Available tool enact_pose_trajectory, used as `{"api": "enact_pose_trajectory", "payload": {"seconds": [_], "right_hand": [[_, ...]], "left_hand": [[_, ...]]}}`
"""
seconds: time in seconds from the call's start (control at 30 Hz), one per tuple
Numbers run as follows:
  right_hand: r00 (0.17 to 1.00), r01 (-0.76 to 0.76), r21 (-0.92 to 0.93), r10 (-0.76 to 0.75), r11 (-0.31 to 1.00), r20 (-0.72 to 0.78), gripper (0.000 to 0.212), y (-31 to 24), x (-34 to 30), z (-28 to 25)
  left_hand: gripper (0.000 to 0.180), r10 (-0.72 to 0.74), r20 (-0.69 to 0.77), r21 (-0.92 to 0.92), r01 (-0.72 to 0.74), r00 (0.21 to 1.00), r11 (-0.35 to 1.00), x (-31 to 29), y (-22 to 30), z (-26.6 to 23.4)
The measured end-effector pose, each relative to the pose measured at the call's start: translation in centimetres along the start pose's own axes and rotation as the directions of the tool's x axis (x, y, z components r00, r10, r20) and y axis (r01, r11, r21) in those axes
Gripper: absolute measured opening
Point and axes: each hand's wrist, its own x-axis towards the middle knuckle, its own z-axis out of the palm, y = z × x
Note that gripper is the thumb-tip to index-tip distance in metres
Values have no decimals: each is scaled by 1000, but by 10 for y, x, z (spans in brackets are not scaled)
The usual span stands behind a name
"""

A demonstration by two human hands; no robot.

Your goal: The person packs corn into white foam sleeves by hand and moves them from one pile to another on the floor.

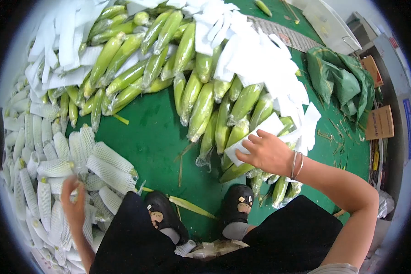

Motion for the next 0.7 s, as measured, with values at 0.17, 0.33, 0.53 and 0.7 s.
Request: {"api": "enact_pose_trajectory", "payload": {"seconds": [0.17,0.33,0.53,0.7], "right_hand": [[820,77,973,542,219,-187,38,-20,101,-19],[497,449,654,778,-609,384,19,-41,168,73],[213,682,574,874,-454,438,10,-27,165,141],[236,613,542,788,-574,568,29,-31,181,174]], "left_hand": [[32,392,377,-846,140,839,515,97,109,189],[31,352,553,-832,485,755,268,120,119,274],[7,148,499,-850,515,854,-106,135,154,334],[40,-76,312,-389,200,947,899,138,128,381]]}}
